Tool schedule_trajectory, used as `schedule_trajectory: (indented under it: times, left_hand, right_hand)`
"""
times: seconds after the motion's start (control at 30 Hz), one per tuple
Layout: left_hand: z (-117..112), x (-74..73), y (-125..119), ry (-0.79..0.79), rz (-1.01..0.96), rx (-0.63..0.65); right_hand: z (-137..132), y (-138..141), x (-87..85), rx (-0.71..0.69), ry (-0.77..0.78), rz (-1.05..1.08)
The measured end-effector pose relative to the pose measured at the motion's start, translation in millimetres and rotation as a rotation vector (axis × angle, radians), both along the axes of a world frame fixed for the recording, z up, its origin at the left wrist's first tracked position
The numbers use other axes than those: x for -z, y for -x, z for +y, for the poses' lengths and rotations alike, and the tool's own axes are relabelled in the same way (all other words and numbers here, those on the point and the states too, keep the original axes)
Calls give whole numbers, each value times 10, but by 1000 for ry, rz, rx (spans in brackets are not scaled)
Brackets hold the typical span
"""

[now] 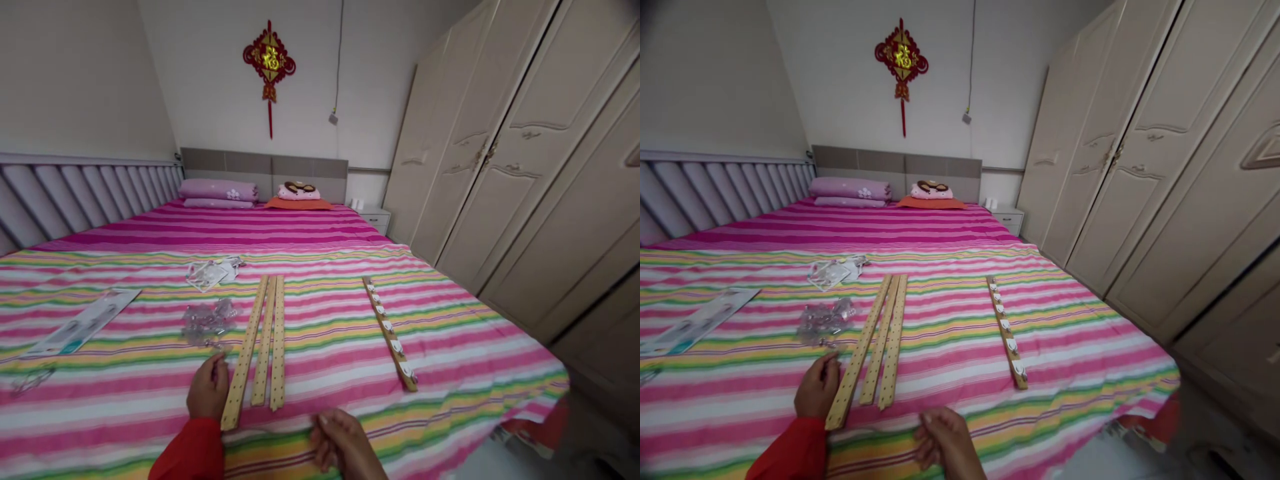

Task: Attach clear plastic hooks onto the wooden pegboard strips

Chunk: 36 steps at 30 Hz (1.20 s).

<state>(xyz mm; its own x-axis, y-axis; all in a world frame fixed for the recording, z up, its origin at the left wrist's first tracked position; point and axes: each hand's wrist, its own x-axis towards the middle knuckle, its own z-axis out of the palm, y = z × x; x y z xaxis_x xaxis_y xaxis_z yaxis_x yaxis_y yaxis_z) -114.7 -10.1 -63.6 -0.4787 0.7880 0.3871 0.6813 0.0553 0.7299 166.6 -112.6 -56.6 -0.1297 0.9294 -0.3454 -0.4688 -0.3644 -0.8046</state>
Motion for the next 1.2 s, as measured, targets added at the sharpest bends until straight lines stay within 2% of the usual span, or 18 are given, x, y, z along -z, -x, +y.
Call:
schedule_trajectory:
  times: [0.17,0.37,0.5,0.63,0.9,1.2]
  left_hand:
    - [-2,24,-6,-5,-7,15]
    - [-2,55,-2,-20,14,11]
    - [8,90,24,-13,32,15]
    - [19,133,29,-57,37,8]
    - [18,150,6,-100,34,-4]
    - [-1,96,-1,-111,-22,15]
  right_hand:
    - [230,562,-144,-66,43,91]
    - [428,811,-96,-20,102,75]
    - [429,761,-39,15,22,39]
    - [352,589,-24,40,-69,-24]
    - [207,240,36,4,-81,-195]
    - [197,265,142,27,-63,-121]
